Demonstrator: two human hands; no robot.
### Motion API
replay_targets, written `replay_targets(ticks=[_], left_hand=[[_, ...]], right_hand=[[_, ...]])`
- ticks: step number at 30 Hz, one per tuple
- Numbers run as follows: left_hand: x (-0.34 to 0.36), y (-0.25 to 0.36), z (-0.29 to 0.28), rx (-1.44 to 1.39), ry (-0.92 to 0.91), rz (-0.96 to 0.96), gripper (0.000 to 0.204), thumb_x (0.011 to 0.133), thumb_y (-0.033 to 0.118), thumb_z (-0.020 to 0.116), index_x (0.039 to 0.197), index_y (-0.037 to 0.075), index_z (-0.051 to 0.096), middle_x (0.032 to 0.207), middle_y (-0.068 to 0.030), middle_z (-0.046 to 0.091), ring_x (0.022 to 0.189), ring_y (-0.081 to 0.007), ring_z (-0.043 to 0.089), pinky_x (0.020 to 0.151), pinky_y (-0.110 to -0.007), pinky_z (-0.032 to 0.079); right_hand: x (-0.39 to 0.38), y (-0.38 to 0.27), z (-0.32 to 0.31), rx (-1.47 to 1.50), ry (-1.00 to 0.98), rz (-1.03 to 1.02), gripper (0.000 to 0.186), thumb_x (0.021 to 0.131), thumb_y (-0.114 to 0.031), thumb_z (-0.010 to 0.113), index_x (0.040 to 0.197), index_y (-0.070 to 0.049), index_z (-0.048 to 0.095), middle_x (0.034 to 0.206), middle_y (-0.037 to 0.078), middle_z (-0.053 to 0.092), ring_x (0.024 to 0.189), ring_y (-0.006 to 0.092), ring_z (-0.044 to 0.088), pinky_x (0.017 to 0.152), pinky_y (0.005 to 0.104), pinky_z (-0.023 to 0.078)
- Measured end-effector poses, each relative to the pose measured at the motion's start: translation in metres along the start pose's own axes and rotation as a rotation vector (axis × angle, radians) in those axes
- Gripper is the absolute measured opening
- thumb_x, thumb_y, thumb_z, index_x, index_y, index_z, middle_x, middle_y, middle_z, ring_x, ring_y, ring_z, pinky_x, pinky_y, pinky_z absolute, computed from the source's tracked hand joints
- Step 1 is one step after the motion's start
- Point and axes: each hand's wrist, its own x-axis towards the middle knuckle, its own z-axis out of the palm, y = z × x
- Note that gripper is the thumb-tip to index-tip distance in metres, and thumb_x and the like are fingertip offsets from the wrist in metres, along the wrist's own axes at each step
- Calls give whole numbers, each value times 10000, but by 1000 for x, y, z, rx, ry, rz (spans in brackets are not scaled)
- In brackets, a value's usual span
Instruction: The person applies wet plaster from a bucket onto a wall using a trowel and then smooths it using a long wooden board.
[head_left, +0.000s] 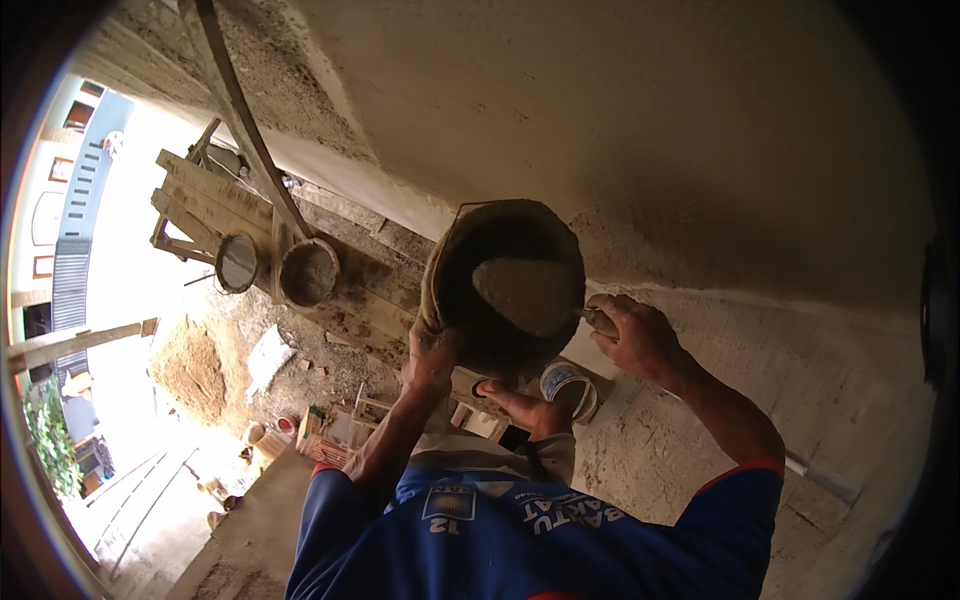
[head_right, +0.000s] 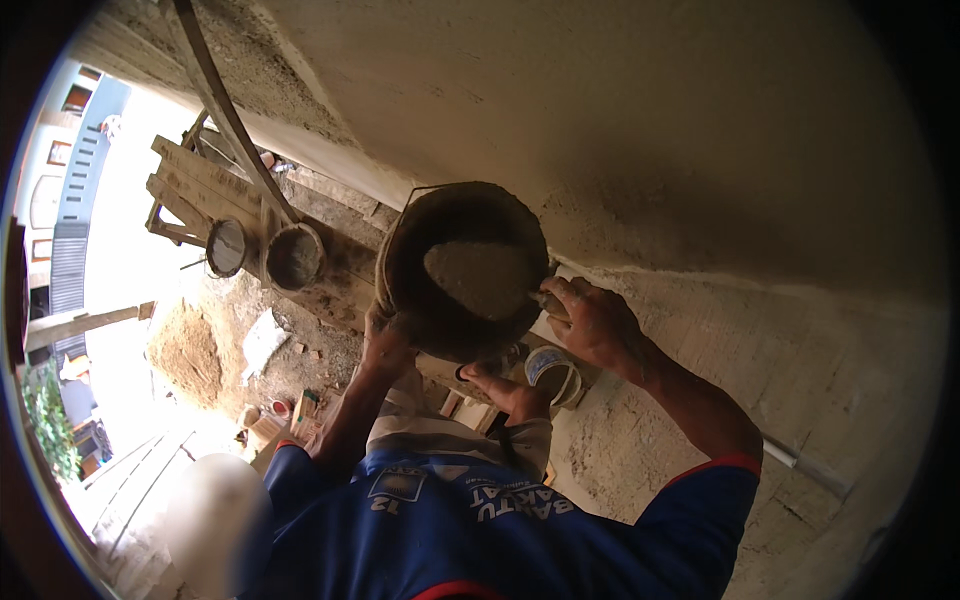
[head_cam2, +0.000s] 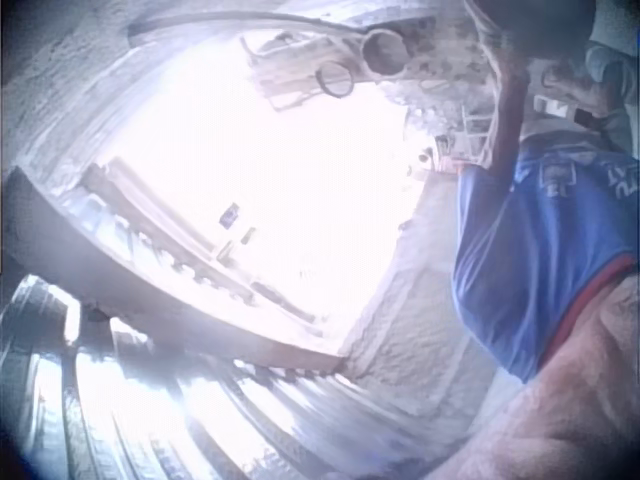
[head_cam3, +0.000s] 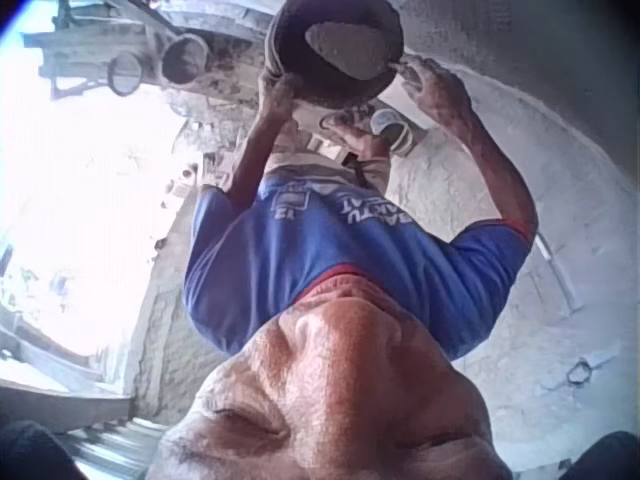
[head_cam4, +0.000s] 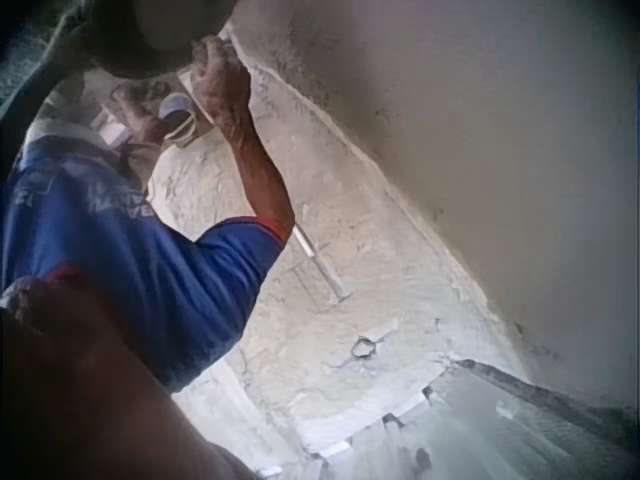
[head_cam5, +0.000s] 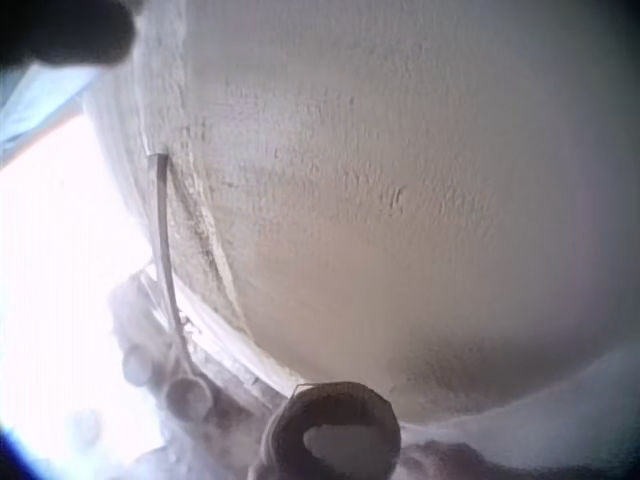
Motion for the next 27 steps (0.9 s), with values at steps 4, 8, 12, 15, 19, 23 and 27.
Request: replay_targets(ticks=[4, 8, 12, 15, 19, 23, 27], left_hand=[[-6, -12, -17, -395, 117, -168, 280, 825, 96, 462, 1074, -5, 535, 1124, -141, 518, 1078, -236, 470, 928, -368, 349], [-32, -36, -27, -171, 236, -136, 330, 812, 73, 425, 1103, -53, 514, 1193, -195, 459, 1131, -277, 436, 952, -379, 325], [-75, -80, -20, -463, 318, -395, 318, 798, 39, 408, 1078, -41, 536, 1200, -228, 442, 1119, -323, 432, 950, -386, 320], [-79, -83, -19, -439, 434, -587, 250, 841, 72, 392, 983, -25, 573, 976, -155, 573, 952, -253, 558, 790, -346, 456], [-80, -58, -39, -274, 442, -501, 252, 840, 41, 364, 927, -25, 592, 910, -142, 593, 883, -255, 580, 758, -343, 471], [-52, -23, -53, -714, 546, -566, 234, 837, 55, 394, 968, -20, 572, 910, -103, 593, 851, -206, 578, 728, -315, 475], [-21, 13, -67, -954, 530, -545, 279, 826, 60, 428, 1081, -25, 503, 936, -61, 590, 784, -139, 583, 647, -252, 489]], right_hand=[[27, -52, -39, 87, -213, -117, 431, 718, -111, 655, 1100, -55, 464, 1043, 161, 532, 878, 312, 591, 737, 383, 492], [52, -91, -60, 154, -252, -357, 382, 701, -163, 681, 1024, -37, 522, 934, 169, 583, 837, 322, 601, 728, 359, 488], [100, -61, -52, 362, -389, -31, 325, 754, -173, 642, 1024, -11, 564, 847, 145, 626, 772, 236, 619, 678, 352, 496], [118, -30, -99, -126, 295, -63, 348, 825, -124, 563, 1128, 41, 519, 799, 138, 627, 710, 182, 618, 598, 262, 511], [74, -63, -149, -170, 509, -24, 395, 842, -178, 561, 1192, -10, 488, 881, 124, 625, 740, 166, 619, 670, 278, 519], [67, -59, -90, -118, -32, -31, 380, 794, -148, 589, 1154, -50, 519, 981, 140, 584, 845, 217, 599, 707, 336, 518], [79, -73, -31, -560, -28, -277, 310, 757, -108, 583, 1058, -51, 535, 893, 151, 535, 758, 249, 600, 591, 359, 515]])
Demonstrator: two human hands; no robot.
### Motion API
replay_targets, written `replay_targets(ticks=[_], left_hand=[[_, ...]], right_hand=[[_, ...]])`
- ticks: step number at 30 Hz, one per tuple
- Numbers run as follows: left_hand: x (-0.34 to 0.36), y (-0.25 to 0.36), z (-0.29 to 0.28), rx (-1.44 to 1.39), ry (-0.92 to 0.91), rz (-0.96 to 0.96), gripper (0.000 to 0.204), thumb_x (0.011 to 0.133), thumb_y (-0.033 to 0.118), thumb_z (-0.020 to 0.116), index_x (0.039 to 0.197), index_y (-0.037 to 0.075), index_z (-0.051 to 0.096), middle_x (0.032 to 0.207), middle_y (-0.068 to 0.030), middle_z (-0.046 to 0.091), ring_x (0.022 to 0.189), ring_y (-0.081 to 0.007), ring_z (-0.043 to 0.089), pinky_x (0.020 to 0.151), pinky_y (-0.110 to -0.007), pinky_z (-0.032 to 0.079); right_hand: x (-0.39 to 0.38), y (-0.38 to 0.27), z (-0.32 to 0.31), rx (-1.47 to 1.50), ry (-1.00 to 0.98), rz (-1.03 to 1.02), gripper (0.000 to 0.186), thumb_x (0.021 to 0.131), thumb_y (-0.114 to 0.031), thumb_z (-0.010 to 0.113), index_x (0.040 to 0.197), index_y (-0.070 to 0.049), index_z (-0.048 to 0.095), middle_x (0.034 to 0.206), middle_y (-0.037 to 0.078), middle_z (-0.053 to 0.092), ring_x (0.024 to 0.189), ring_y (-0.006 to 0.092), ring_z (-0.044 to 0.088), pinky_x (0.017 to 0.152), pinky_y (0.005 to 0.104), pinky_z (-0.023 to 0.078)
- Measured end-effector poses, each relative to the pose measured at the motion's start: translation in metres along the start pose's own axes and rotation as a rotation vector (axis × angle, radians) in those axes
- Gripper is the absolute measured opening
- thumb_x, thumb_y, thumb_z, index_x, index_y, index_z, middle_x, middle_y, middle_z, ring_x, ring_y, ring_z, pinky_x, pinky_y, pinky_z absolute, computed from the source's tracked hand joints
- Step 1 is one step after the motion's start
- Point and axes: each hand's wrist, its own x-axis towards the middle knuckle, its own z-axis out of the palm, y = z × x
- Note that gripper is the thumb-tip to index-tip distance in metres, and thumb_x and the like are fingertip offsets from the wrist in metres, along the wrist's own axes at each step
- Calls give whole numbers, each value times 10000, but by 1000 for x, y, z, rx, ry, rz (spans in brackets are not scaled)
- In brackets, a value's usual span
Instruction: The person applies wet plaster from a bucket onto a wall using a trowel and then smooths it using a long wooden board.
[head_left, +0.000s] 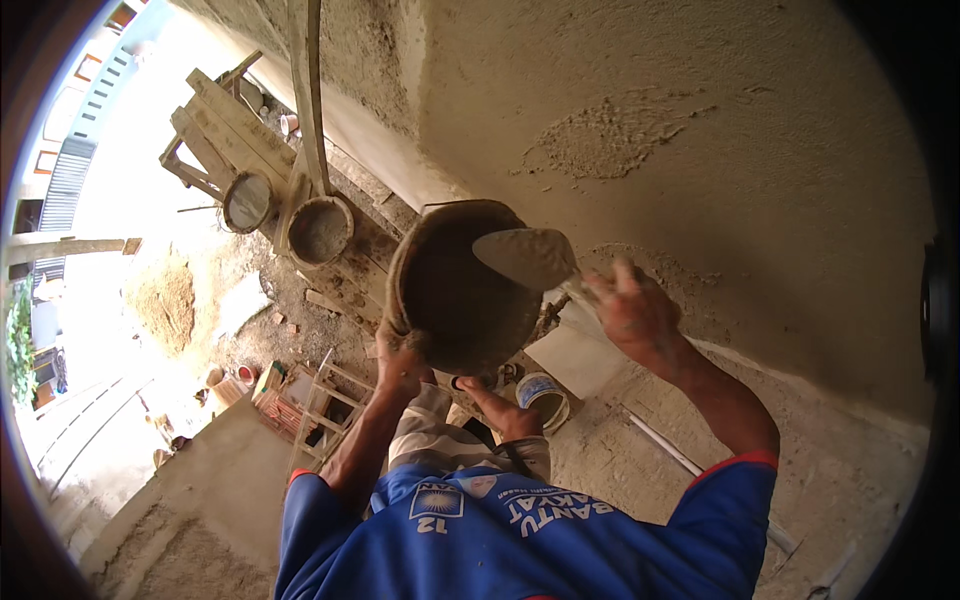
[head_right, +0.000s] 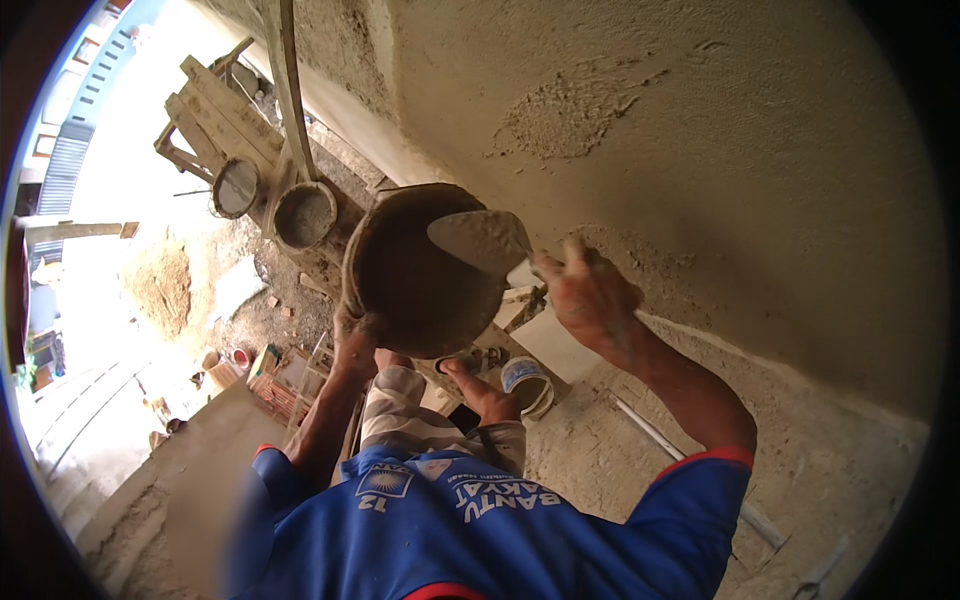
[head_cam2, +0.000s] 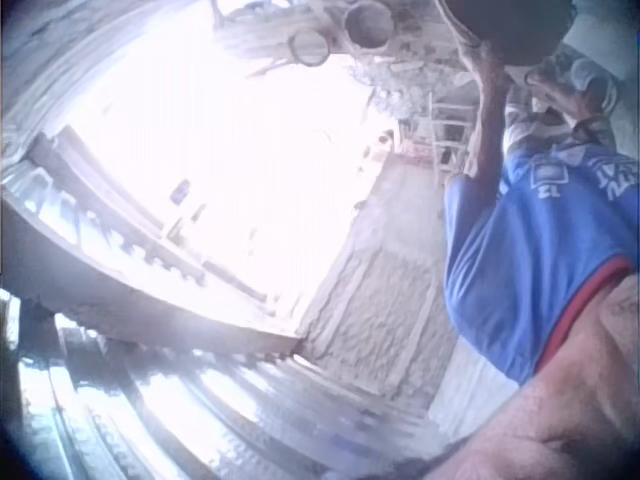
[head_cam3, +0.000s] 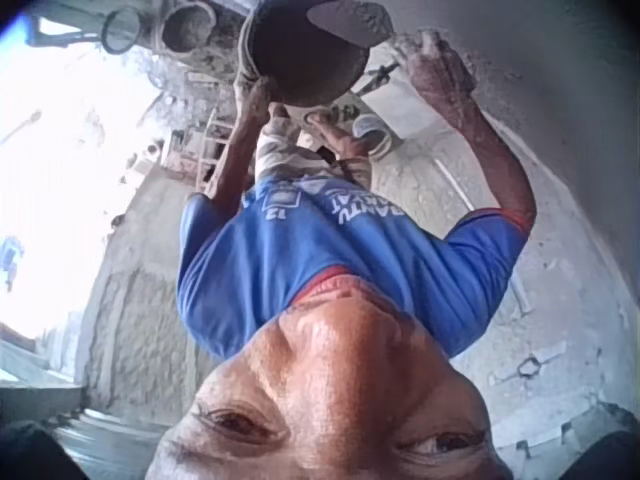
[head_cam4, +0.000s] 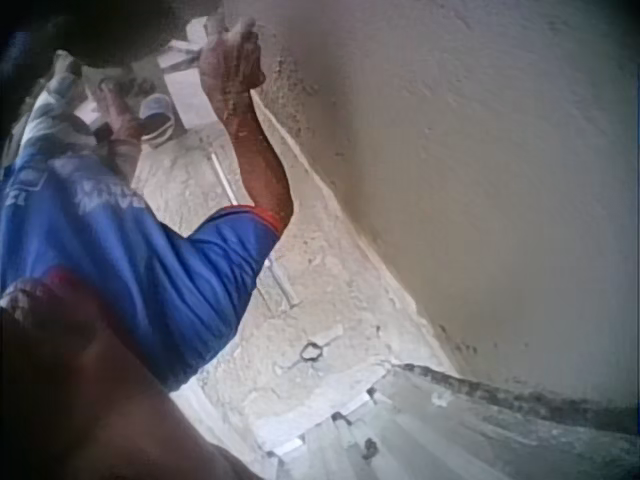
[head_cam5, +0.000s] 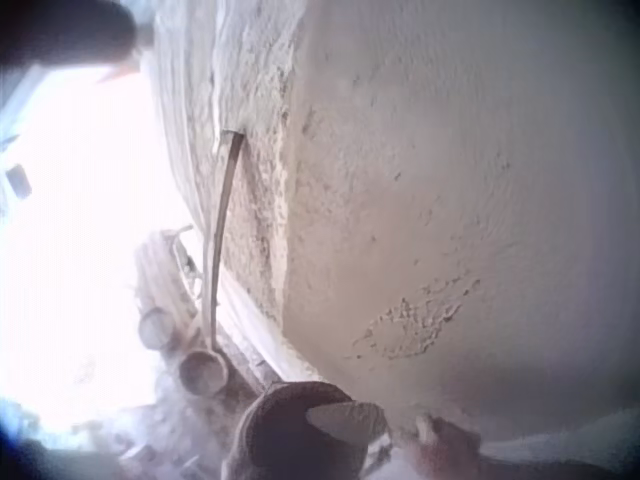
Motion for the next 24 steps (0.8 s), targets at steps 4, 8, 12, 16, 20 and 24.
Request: replay_targets(ticks=[4, 8, 12, 16, 20, 24], left_hand=[[0, 38, 30, 10, -125, -23, 293, 795, 79, 450, 1060, -23, 524, 945, -91, 596, 819, -178, 589, 702, -268, 473], [-4, 41, 47, 163, -193, 74, 258, 679, 66, 480, 910, 6, 576, 933, -144, 585, 887, -308, 554, 764, -353, 435], [-5, 23, 51, 298, -358, 195, 254, 803, 62, 447, 1034, -34, 491, 964, -114, 549, 884, -189, 520, 733, -313, 436], [-16, 47, 69, 187, -516, 211, 279, 846, 74, 402, 1075, -38, 516, 982, -98, 560, 940, -202, 519, 799, -358, 421], [-25, 47, 78, 283, -605, 10, 281, 838, 52, 370, 1060, -52, 506, 974, -79, 558, 900, -189, 533, 767, -330, 435], [-26, 34, 109, 184, -716, 274, 313, 833, 96, 385, 1085, -67, 473, 970, -75, 556, 844, -153, 543, 713, -263, 447]], right_hand=[[22, -12, 49, -269, 99, -46, 310, 710, -127, 590, 1012, -71, 541, 809, 136, 552, 715, 294, 591, 597, 446, 495], [-8, -14, 55, 75, -162, 56, 346, 704, -128, 576, 1038, -44, 542, 804, 185, 602, 786, 344, 612, 651, 442, 497], [-47, -8, 48, 510, -340, 106, 401, 690, -138, 559, 1082, -49, 547, 857, 196, 615, 813, 344, 613, 708, 421, 500], [-104, 0, 53, 643, 38, 159, 399, 698, -159, 556, 1086, -65, 555, 855, 190, 622, 790, 340, 617, 713, 424, 503], [-146, 18, 12, 604, -50, 244, 416, 704, -172, 574, 1107, -73, 546, 826, 184, 625, 772, 335, 620, 701, 414, 507], [-194, 32, -37, 631, -100, 350, 404, 715, -168, 610, 1102, -75, 541, 918, 187, 613, 858, 328, 602, 759, 392, 488]])
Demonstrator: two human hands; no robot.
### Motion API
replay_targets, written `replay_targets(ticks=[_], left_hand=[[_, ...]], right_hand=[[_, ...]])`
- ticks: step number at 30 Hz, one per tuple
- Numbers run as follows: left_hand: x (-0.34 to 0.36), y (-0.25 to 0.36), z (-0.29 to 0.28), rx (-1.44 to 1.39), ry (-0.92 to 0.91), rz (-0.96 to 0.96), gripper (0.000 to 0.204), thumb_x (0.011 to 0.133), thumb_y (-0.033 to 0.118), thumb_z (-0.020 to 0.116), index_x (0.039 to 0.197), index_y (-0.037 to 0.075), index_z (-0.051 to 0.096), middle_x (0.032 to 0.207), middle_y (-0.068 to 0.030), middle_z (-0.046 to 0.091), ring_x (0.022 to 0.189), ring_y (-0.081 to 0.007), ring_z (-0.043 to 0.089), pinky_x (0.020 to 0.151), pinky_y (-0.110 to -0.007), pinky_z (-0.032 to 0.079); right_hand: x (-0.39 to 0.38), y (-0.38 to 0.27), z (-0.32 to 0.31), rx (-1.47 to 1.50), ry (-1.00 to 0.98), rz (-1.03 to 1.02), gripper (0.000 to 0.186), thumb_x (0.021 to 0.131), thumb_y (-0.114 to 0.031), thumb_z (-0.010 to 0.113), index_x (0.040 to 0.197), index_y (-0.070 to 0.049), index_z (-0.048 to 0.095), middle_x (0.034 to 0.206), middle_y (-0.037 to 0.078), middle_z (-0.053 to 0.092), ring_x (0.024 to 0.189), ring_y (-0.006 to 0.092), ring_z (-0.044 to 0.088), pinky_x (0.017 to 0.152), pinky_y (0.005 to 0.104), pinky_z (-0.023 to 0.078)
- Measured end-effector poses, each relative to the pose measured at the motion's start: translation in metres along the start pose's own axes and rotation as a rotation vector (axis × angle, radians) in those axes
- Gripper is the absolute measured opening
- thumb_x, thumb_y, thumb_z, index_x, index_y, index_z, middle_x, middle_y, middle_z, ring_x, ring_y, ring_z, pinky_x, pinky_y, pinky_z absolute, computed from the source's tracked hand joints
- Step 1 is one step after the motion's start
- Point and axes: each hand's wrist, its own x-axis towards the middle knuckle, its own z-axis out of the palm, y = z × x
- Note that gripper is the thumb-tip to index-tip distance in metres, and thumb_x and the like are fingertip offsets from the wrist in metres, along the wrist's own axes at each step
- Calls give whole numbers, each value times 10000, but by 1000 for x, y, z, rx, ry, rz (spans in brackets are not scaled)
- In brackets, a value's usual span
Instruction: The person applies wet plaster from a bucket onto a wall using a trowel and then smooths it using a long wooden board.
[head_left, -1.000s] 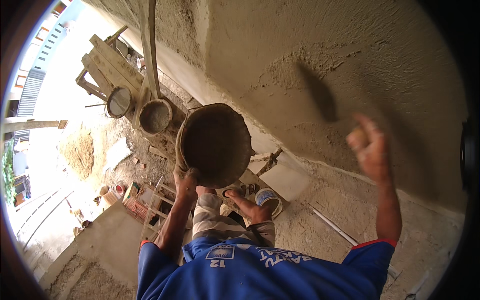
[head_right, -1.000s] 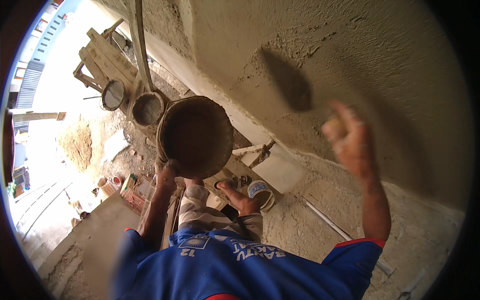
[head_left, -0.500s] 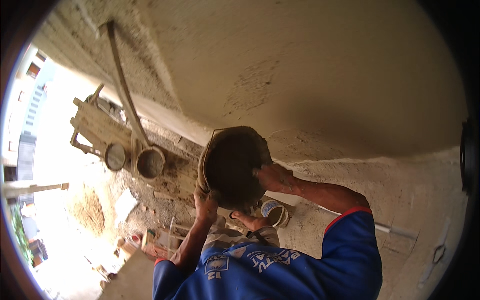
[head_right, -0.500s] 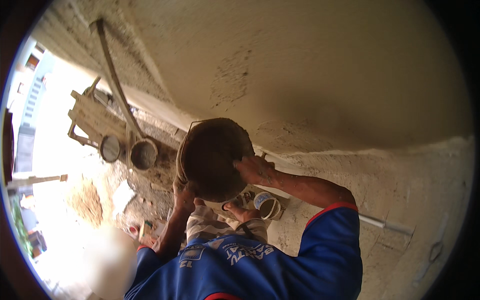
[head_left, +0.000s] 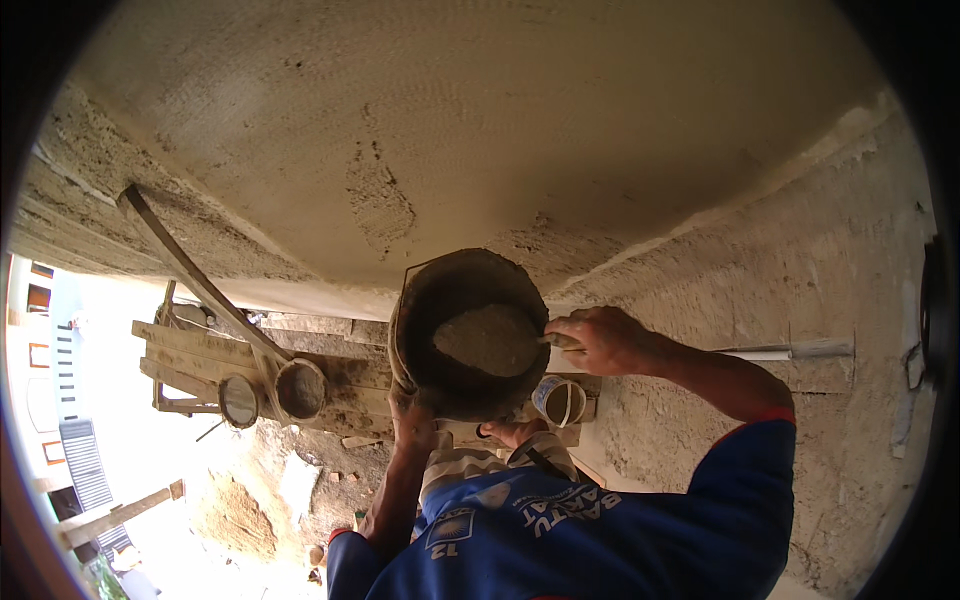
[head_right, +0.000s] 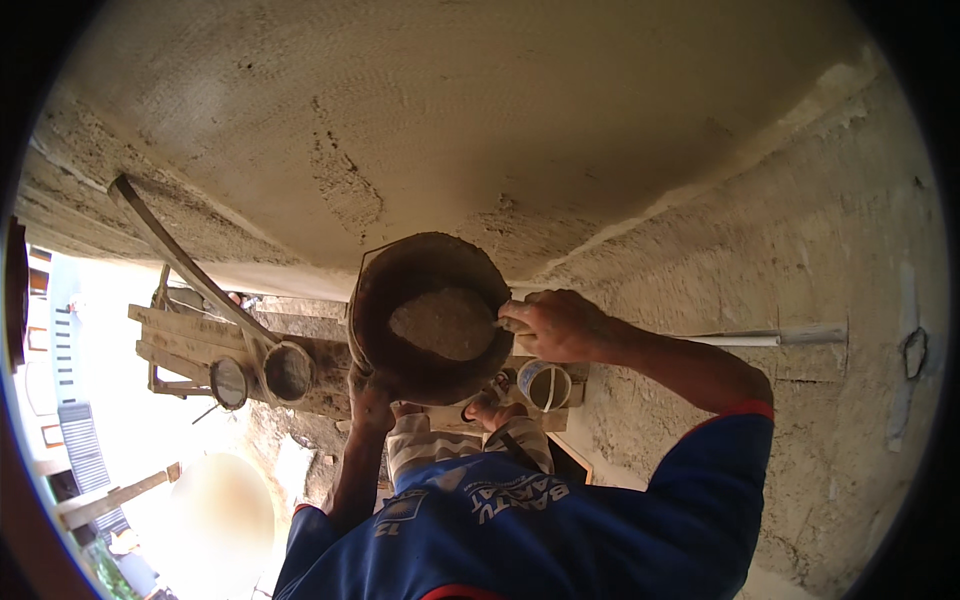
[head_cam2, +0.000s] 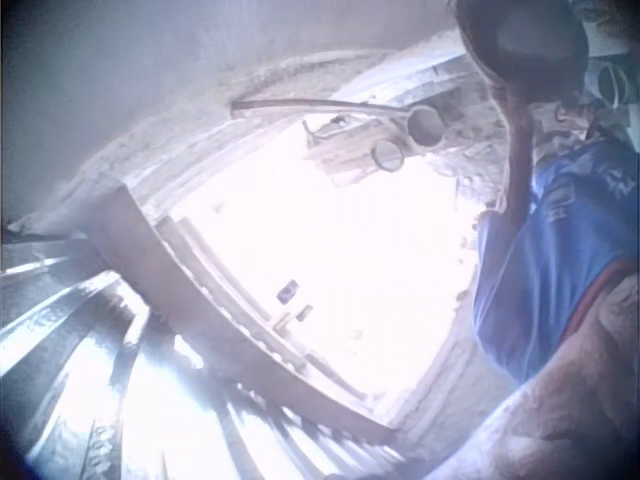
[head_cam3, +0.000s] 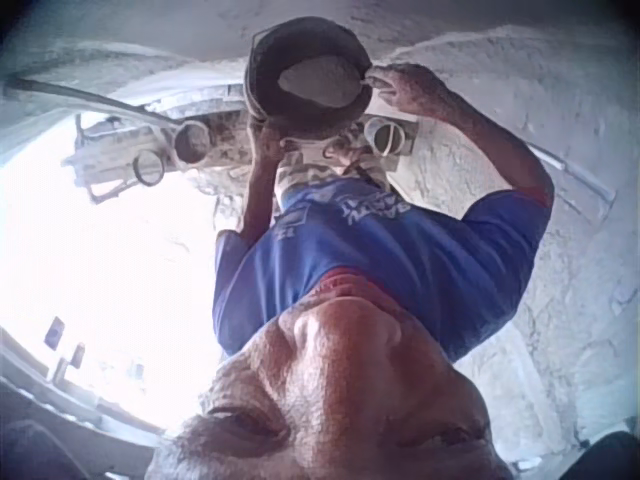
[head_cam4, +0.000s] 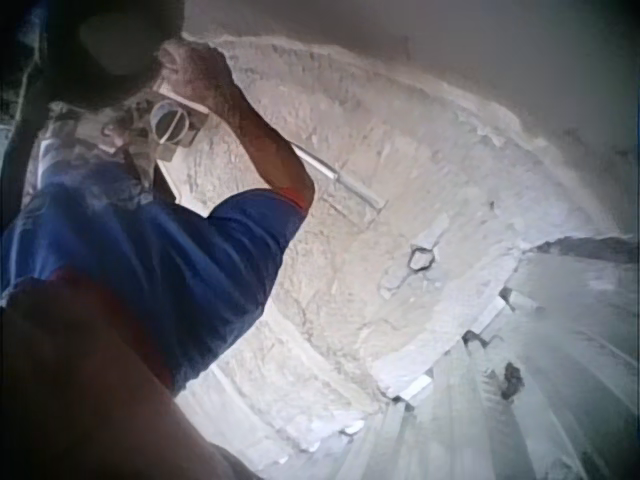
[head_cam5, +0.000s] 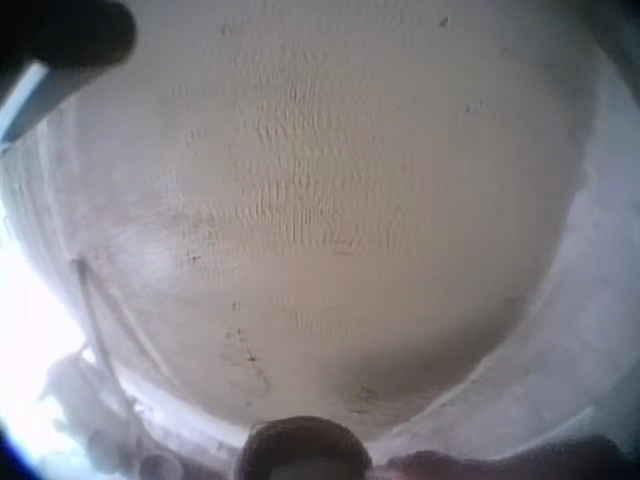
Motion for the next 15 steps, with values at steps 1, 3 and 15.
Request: replay_targets(ticks=[1, 3, 15], left_hand=[[5, 7, 10, -101, -7, -23, 334, 828, 108, 394, 1104, -71, 457, 974, -78, 555, 844, -149, 544, 715, -253, 447], [2, 3, 19, -122, -24, -129, 348, 829, 117, 401, 1115, -78, 442, 977, -89, 555, 868, -160, 541, 749, -267, 440], [-3, -44, 66, 12, -132, -196, 324, 829, 118, 405, 1082, -74, 470, 1077, -131, 540, 1011, -212, 512, 840, -335, 414]], right_hand=[[-13, -3, -13, 16, 47, 14, 382, 714, -164, 623, 1078, -73, 551, 925, 175, 610, 865, 319, 599, 769, 383, 483], [-36, -7, -40, 39, 93, 35, 360, 713, -161, 636, 1053, -71, 561, 931, 162, 607, 872, 310, 596, 778, 374, 478], [-140, 61, -165, 10, 685, 308, 373, 788, -205, 610, 1077, 25, 556, 860, 144, 640, 723, 221, 631, 710, 318, 523]])
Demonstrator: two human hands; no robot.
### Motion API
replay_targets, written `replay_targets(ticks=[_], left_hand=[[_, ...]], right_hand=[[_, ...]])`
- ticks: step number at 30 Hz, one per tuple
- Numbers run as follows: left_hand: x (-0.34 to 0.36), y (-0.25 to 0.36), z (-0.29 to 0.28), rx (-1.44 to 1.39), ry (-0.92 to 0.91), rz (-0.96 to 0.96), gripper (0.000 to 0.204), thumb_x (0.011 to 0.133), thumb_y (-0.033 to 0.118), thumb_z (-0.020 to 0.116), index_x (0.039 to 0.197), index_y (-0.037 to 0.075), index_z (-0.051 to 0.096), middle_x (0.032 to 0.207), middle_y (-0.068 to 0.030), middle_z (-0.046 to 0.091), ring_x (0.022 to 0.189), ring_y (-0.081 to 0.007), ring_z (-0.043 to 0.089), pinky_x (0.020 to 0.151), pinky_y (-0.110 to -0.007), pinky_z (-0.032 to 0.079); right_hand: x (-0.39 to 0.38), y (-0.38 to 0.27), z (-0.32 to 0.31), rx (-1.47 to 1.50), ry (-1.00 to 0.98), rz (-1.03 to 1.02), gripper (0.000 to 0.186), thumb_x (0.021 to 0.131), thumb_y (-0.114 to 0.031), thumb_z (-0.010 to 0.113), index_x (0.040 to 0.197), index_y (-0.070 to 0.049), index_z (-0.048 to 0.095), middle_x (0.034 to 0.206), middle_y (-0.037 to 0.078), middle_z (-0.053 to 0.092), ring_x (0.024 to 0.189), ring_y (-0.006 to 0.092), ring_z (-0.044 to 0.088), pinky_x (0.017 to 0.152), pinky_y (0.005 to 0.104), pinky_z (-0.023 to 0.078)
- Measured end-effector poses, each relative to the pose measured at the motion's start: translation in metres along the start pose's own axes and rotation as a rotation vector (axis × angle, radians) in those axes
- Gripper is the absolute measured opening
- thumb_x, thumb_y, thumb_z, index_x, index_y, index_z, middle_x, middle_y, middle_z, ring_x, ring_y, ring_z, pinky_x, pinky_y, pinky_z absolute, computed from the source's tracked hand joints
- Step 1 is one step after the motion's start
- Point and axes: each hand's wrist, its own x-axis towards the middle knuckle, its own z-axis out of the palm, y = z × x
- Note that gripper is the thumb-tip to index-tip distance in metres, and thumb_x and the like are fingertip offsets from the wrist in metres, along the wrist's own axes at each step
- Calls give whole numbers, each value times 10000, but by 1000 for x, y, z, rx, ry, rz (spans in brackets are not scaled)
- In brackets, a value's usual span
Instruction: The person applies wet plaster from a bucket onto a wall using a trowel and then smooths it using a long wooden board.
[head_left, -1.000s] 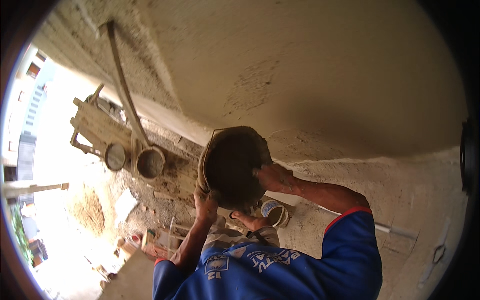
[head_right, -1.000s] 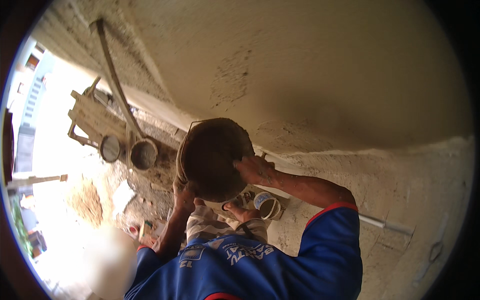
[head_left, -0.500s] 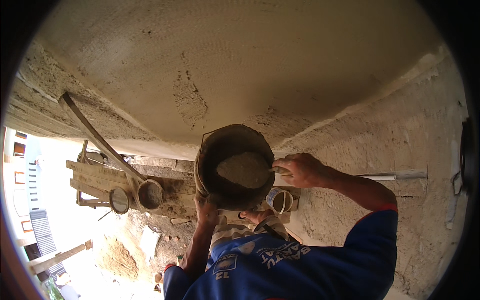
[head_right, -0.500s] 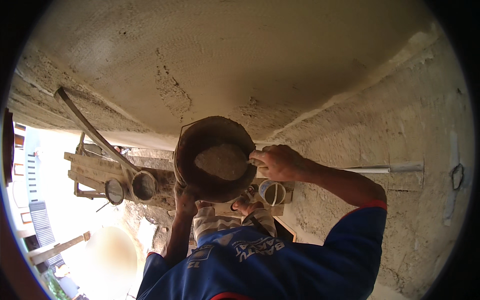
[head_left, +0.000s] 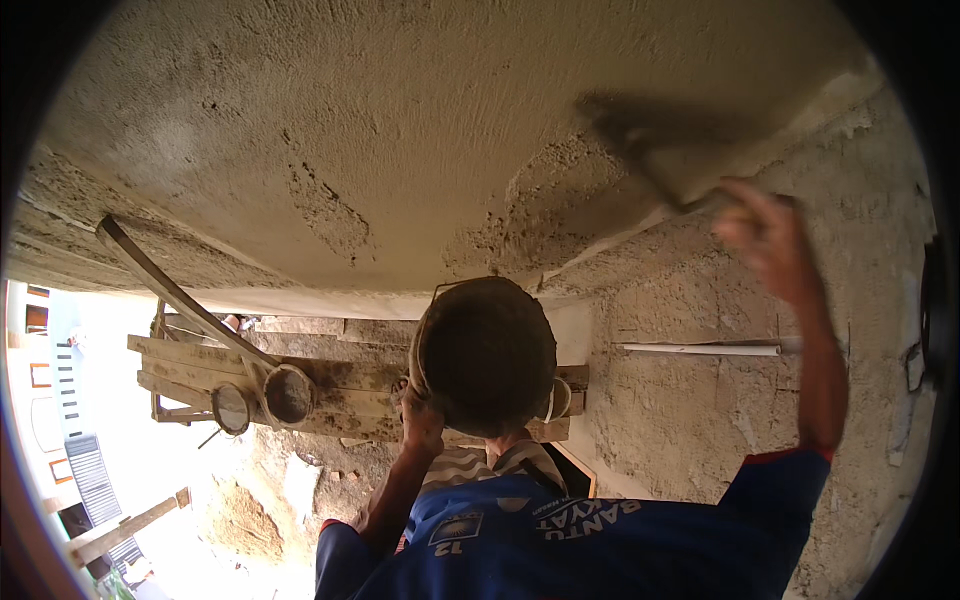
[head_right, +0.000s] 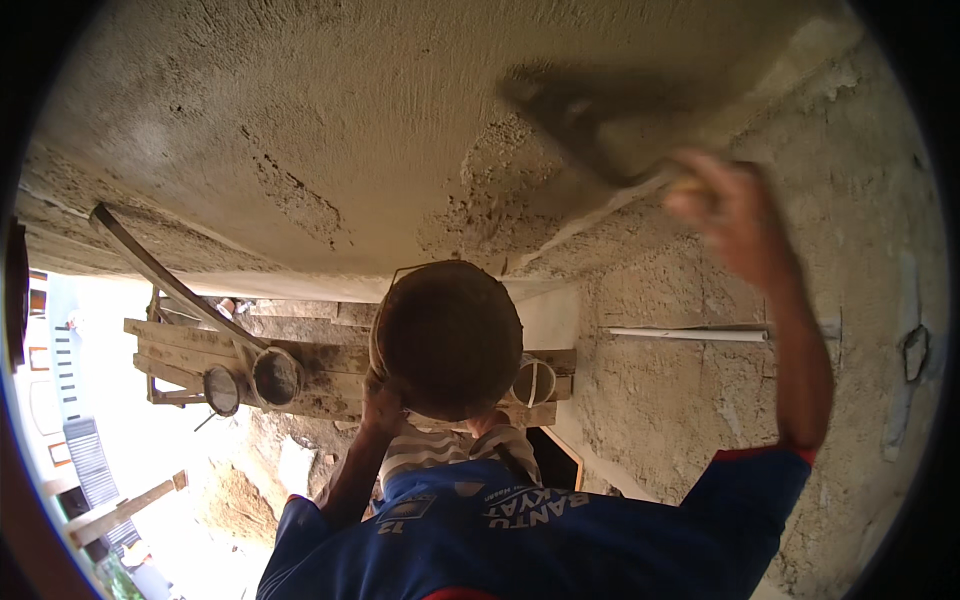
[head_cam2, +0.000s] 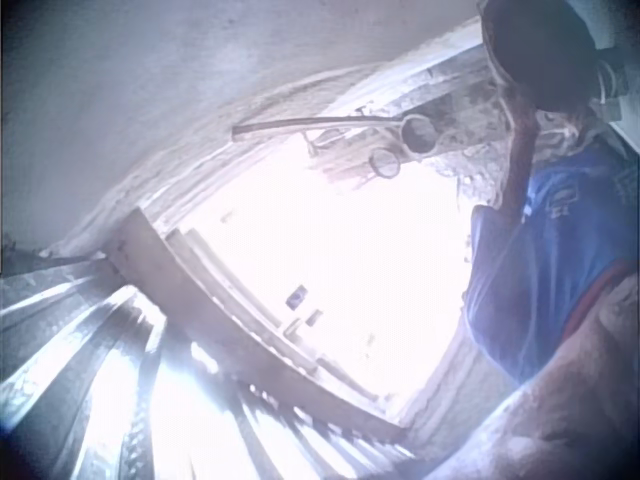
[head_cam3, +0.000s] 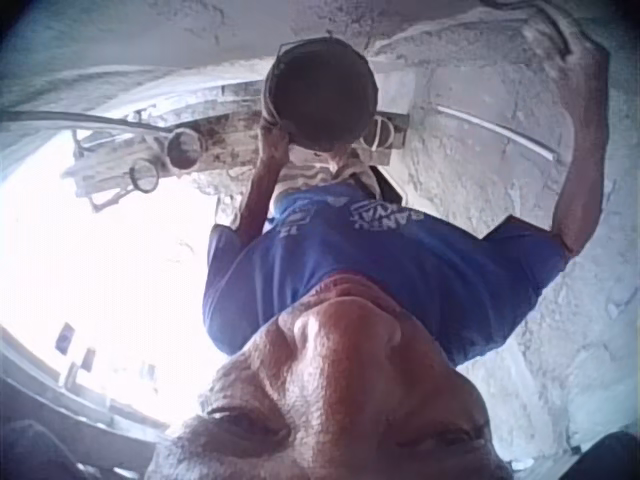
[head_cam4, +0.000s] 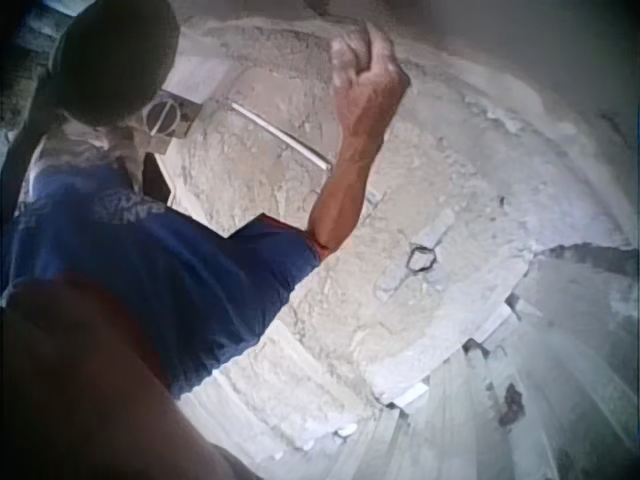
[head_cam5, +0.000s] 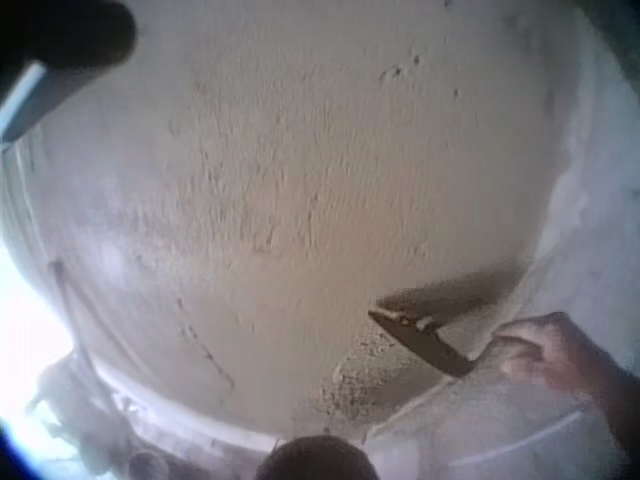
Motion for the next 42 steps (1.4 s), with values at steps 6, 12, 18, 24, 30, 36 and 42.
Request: replay_targets(ticks=[6, 12, 18, 24, 30, 36, 42], left_hand=[[14, 40, 29, -129, 23, -72, 238, 802, 53, 504, 1037, 18, 517, 811, 17, 563, 661, -51, 537, 545, -194, 436], [39, 104, 74, -305, -9, -285, 309, 799, 48, 493, 1103, -6, 492, 904, -16, 583, 770, -69, 549, 630, -213, 465], [59, 159, 105, -195, 8, -318, 334, 712, 2, 496, 1043, -23, 528, 851, -25, 572, 723, -58, 514, 593, -207, 432], [61, 172, 109, -96, -112, -215, 377, 714, -25, 498, 1091, -26, 513, 918, -38, 574, 798, -78, 522, 673, -228, 453], [67, 172, 103, -178, -80, -313, 367, 721, -48, 503, 1087, -22, 518, 931, -34, 577, 808, -78, 529, 667, -235, 461], [65, 152, 105, -338, -90, -323, 323, 754, -24, 531, 1077, -13, 520, 925, -37, 584, 798, -81, 544, 658, -230, 467], [57, 119, 97, -358, 29, -359, 319, 786, 7, 555, 1101, -6, 510, 944, -49, 580, 785, -88, 550, 650, -236, 470]], right_hand=[[-38, -15, -8, -33, -142, -64, 366, 757, -33, 570, 1118, 5, 522, 984, 173, 589, 839, 231, 596, 773, 330, 494], [-72, 22, 113, -519, -347, -237, 300, 833, -220, 539, 1076, -45, 556, 830, 171, 553, 812, 274, 584, 720, 396, 483], [-88, 37, 166, -610, -552, -264, 299, 758, -183, 572, 1028, -55, 551, 767, 178, 575, 765, 308, 607, 682, 413, 493], [-120, 59, 192, -44, -503, -137, 309, 769, -236, 566, 1043, -94, 547, 832, 157, 618, 745, 319, 611, 668, 423, 493], [-121, 58, 152, -30, -414, -19, 354, 786, -302, 565, 1074, -98, 545, 874, 129, 629, 775, 295, 617, 690, 402, 495], [-113, 52, 90, -13, -334, -81, 337, 761, -254, 617, 1037, -79, 534, 860, 140, 625, 791, 299, 616, 712, 389, 488], [-83, 16, 1, 30, -531, -94, 300, 701, -189, 676, 943, -51, 563, 895, 143, 606, 843, 281, 604, 746, 374, 471]])
